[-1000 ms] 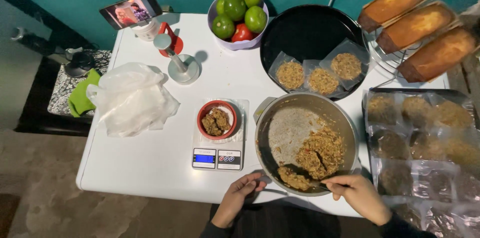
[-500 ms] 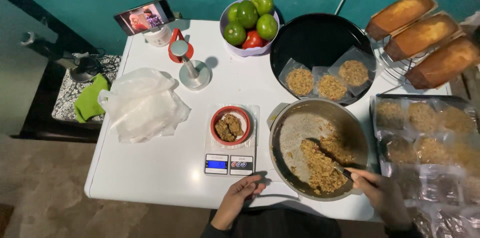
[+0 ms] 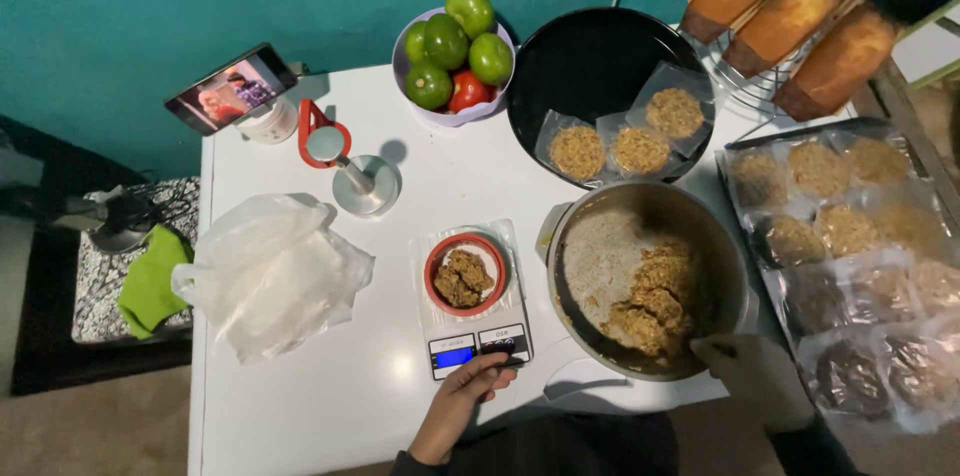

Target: Portioning a food mixture into plastic bags using a spoon, a scale, and a ring mold.

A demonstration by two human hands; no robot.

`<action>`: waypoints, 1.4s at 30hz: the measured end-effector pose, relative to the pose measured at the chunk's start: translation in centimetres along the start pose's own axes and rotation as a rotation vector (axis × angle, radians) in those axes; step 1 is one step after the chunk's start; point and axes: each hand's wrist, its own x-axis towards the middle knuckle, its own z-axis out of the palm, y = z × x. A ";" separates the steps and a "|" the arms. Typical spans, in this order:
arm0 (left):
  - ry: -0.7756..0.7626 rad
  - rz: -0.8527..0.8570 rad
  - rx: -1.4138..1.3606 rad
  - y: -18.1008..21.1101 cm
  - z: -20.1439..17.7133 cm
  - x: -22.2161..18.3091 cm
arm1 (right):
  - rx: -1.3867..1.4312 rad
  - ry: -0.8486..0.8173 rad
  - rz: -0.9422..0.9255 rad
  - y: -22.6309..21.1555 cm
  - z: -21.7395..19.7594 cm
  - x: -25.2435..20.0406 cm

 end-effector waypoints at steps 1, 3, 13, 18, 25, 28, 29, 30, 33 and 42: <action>0.000 -0.011 0.007 0.1 -0.4 0.2 | -0.050 0.043 0.036 0.3 0.3 0.0; -0.010 -0.029 0.020 0.4 -0.9 0.3 | -0.097 0.087 0.085 0.3 0.4 -0.6; -0.098 -0.102 0.069 0.7 -1.2 0.5 | -0.099 0.236 0.065 -2.9 -1.1 -5.2; -0.088 -0.097 0.066 0.6 -1.0 0.2 | -0.006 0.215 0.041 1.1 -0.5 -4.2; -0.057 -0.091 0.059 0.2 -1.9 -0.2 | 0.478 0.278 0.026 1.2 -0.7 -5.1; -0.041 -0.071 0.046 -0.7 -2.9 -0.2 | 0.614 0.335 -0.123 -5.4 1.4 -6.2; -0.040 -0.053 0.044 -1.1 -3.4 -0.1 | 0.634 0.378 -0.210 -8.5 2.4 -6.7; -0.035 -0.051 0.043 -1.0 -3.7 -0.3 | 0.635 0.374 -0.214 -12.8 2.7 -7.6; -0.026 0.007 0.078 -1.3 -5.4 -1.0 | 0.354 0.578 -0.512 -23.0 4.6 -9.7; 0.002 -0.033 0.075 -1.2 -9.7 -1.0 | 0.313 0.572 -0.451 -26.8 11.1 -7.5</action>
